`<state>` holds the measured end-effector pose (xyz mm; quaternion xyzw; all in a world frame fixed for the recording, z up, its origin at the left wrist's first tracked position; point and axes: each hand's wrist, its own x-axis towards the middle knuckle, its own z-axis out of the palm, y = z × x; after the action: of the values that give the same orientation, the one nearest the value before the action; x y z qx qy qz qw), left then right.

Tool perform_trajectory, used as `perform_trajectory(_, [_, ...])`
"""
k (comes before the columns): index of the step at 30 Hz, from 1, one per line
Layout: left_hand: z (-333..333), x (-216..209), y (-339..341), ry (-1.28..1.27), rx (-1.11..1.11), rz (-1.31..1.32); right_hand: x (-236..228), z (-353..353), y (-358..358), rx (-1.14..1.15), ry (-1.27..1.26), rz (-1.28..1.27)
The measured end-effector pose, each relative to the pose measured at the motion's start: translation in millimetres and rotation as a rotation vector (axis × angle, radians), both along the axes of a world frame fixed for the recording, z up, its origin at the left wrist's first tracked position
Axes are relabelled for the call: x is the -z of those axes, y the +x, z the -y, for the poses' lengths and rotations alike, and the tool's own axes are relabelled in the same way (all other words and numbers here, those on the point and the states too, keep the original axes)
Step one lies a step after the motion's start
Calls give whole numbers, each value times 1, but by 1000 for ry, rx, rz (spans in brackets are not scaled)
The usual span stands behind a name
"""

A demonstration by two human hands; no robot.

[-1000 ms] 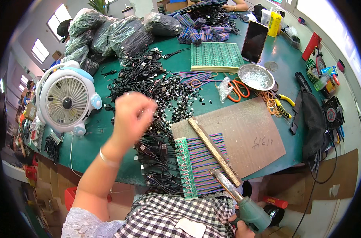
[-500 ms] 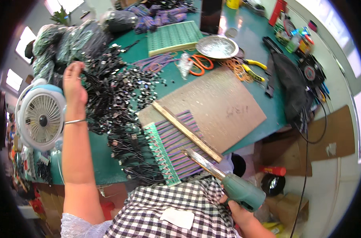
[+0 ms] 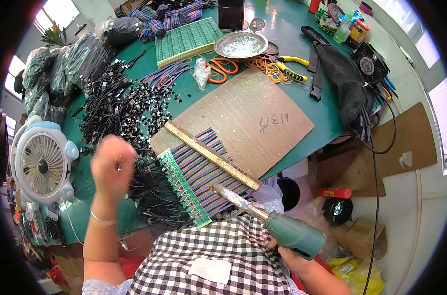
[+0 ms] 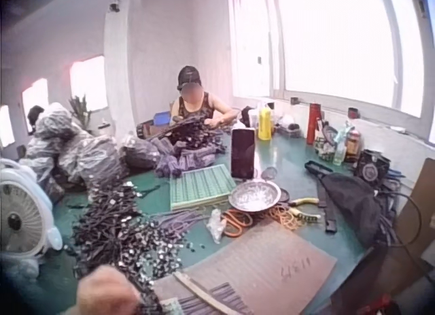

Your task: The person applies hot glue to wires and sensors on a circuit board using a hot glue gun to secure them.

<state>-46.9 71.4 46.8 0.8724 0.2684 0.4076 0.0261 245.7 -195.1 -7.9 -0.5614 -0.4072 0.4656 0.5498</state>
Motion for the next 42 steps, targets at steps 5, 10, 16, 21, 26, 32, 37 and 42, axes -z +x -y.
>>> perform_trajectory(5, [76,11,14,-243,397,-370,-4,17,10,-84,-166,-232])
perform_trajectory(10, [79,14,17,-155,405,-464,-4,23,14,-160,-200,-211])
perform_trajectory(16, [80,7,19,-209,402,-633,0,21,16,-283,-112,207])
perform_trajectory(21, [81,5,18,-305,401,-636,-14,12,10,-183,-248,-97])
perform_trajectory(26, [80,1,19,-359,426,-658,-3,18,11,-185,-200,134])
perform_trajectory(32, [82,-3,21,-343,408,-688,1,21,12,-216,-171,236])
perform_trajectory(37, [81,-3,27,-336,422,-695,2,16,15,-220,-96,245])
perform_trajectory(42, [76,-5,26,-367,457,-708,-1,18,1,-31,-33,235])
